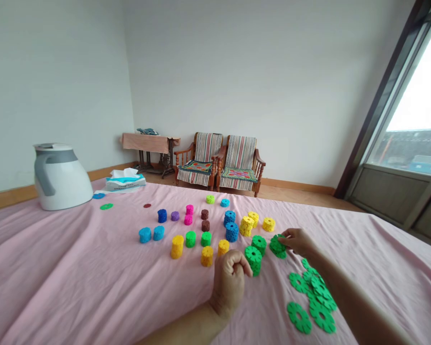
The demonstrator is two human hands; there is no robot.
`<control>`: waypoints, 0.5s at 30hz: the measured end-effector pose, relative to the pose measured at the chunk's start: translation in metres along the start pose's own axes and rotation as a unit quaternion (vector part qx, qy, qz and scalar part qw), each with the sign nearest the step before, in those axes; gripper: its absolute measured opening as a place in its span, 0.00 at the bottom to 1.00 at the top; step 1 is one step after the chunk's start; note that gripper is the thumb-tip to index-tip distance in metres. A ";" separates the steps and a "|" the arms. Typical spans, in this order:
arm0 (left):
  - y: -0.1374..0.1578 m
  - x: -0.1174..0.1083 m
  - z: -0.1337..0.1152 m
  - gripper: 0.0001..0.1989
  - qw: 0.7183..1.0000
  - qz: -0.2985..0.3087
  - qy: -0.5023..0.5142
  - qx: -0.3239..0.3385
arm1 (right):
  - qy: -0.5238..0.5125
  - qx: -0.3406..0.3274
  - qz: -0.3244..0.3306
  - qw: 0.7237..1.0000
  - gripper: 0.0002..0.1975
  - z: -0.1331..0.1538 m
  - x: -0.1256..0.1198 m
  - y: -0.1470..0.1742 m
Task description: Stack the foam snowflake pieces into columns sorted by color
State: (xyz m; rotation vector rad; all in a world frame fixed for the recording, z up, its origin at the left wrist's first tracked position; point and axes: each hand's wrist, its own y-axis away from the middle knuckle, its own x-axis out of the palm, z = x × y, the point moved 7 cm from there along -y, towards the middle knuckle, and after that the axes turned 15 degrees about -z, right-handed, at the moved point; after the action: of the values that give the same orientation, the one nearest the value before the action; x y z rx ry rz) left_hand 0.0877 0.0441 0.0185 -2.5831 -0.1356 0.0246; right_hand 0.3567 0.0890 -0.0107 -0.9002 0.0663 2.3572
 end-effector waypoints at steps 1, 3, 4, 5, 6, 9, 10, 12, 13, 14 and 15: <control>0.000 0.000 0.000 0.13 1.000 0.001 0.000 0.000 | 0.009 -0.001 -0.004 1.000 0.04 -0.002 0.001 -0.002; 0.000 0.000 -0.001 0.12 1.000 0.003 0.000 0.001 | 0.024 -0.006 -0.010 1.000 0.04 -0.006 0.002 -0.004; 0.000 -0.001 -0.001 0.13 1.000 0.004 0.001 0.001 | 0.030 -0.012 -0.013 0.999 0.03 -0.007 0.002 -0.006; 0.000 -0.001 -0.002 0.13 1.000 0.003 0.001 0.001 | 0.036 -0.019 -0.015 0.999 0.03 -0.008 0.002 -0.007; 0.000 -0.001 -0.002 0.13 1.000 0.004 0.002 0.001 | 0.042 -0.028 -0.018 0.999 0.02 -0.007 0.001 -0.008; 0.001 0.000 -0.003 0.13 1.000 0.005 0.001 -0.002 | 0.054 -0.062 -0.024 0.996 0.05 0.000 -0.004 -0.007; 0.001 0.000 -0.002 0.13 1.000 0.006 0.001 -0.003 | 0.056 -0.079 -0.020 0.995 0.09 0.004 -0.006 -0.005; 0.001 0.001 -0.002 0.13 1.000 0.008 0.000 -0.005 | 0.072 -0.143 0.016 0.987 0.19 0.018 -0.005 0.004; 0.001 0.001 -0.002 0.13 1.000 0.008 -0.001 -0.006 | 0.091 -0.184 0.047 0.978 0.24 0.026 -0.003 0.010; 0.001 0.001 -0.001 0.14 1.000 0.009 -0.001 -0.007 | 0.117 -0.225 0.081 0.964 0.28 0.034 0.000 0.018; 0.001 0.001 -0.001 0.14 1.000 0.009 -0.001 -0.008 | 0.146 -0.260 0.115 0.948 0.30 0.040 0.004 0.025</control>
State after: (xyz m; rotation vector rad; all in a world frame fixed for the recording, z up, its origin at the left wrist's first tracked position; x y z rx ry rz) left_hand 0.0887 0.0425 0.0190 -2.6001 -0.1131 0.0335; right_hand 0.3172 0.0806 0.0133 -1.5663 -0.3684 2.4780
